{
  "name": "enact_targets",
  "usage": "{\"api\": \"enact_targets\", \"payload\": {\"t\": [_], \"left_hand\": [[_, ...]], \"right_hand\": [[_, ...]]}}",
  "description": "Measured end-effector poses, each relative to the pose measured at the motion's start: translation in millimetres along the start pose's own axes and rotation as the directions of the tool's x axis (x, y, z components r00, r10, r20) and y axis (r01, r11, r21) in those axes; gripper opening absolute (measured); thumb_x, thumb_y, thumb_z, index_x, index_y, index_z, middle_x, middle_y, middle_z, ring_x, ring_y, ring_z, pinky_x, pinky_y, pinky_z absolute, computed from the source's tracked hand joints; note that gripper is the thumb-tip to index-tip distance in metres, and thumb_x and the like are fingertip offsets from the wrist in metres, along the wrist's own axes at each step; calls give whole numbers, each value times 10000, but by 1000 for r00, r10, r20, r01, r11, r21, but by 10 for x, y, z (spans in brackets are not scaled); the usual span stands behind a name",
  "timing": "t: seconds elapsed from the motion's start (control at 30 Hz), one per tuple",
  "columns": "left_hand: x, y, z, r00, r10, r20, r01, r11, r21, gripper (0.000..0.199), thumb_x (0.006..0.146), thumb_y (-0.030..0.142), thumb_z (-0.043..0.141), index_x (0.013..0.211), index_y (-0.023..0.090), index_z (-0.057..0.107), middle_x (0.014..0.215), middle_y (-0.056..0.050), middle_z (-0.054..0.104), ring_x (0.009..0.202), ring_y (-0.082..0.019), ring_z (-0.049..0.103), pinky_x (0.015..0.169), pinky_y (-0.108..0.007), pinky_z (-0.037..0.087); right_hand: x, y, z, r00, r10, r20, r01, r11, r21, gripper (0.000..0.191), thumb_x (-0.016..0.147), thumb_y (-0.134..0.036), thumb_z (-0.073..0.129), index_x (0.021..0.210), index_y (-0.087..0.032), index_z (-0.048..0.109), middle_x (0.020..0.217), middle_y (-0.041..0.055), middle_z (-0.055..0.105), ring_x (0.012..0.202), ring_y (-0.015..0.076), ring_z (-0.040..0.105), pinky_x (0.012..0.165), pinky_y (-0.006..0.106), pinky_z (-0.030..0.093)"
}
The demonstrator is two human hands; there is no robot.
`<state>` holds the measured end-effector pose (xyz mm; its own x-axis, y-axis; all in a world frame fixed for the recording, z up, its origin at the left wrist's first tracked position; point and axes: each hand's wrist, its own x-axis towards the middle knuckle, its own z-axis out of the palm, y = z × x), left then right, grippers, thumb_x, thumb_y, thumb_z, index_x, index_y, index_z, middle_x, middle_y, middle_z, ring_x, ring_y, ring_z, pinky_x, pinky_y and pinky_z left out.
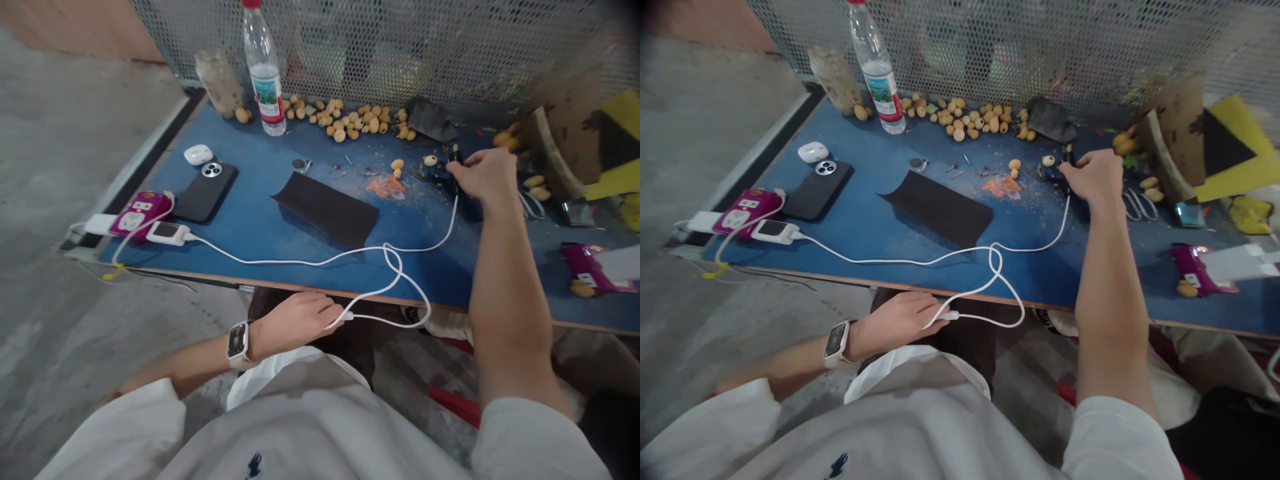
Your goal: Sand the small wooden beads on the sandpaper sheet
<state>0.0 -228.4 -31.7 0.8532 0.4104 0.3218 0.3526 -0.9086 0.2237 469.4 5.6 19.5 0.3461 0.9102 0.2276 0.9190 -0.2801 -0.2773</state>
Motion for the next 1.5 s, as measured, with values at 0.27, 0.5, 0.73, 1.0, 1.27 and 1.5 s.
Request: {"api": "enact_targets", "payload": {"t": [0.27,0.5,0.73,1.0,1.27,1.5], "left_hand": [[584,-90,-319,967,202,155,-216,973,79,162,1204,241,757,1044,215,760,834,-1,799,774,-201,791,679,-346,558],[1089,-301,-435,926,234,295,-251,968,19,244,1211,316,774,989,217,768,878,-28,843,836,-228,832,678,-377,520],[1309,-462,-374,954,134,267,-134,991,-16,277,1048,270,841,809,219,710,808,-59,831,756,-267,818,617,-380,379],[1218,-581,-185,957,183,224,-165,982,-97,155,1070,335,866,994,209,817,883,-51,852,833,-261,816,728,-378,493],[1152,-650,-63,968,209,138,-193,973,-125,241,1086,378,873,946,216,761,916,-63,837,856,-261,771,795,-398,503],[1151,-637,-23,968,229,104,-218,970,-113,199,1057,293,839,904,220,735,878,-55,815,845,-260,753,811,-407,504]], "right_hand": [[-101,-66,-197,978,206,26,-205,978,-41,423,1054,-480,863,1242,-108,935,1235,246,864,1211,352,730,1240,462,556],[-36,212,-216,925,379,30,-378,925,-41,494,1032,-527,910,1331,-135,940,1240,222,878,1196,371,760,1210,517,593],[-9,255,-236,925,359,122,-347,931,-111,377,1091,-517,809,1075,-160,930,927,147,822,1041,341,764,1158,459,575],[-105,133,-360,876,465,129,-452,884,-121,560,1196,-644,663,1068,-152,898,754,112,699,752,276,670,899,446,602],[-88,129,-359,857,478,194,-455,878,-150,452,1145,-588,781,943,-191,855,726,85,700,702,254,663,888,456,587],[-45,165,-255,908,397,135,-382,916,-126,435,1110,-567,784,977,-168,895,867,148,790,948,331,745,1058,483,599]]}}
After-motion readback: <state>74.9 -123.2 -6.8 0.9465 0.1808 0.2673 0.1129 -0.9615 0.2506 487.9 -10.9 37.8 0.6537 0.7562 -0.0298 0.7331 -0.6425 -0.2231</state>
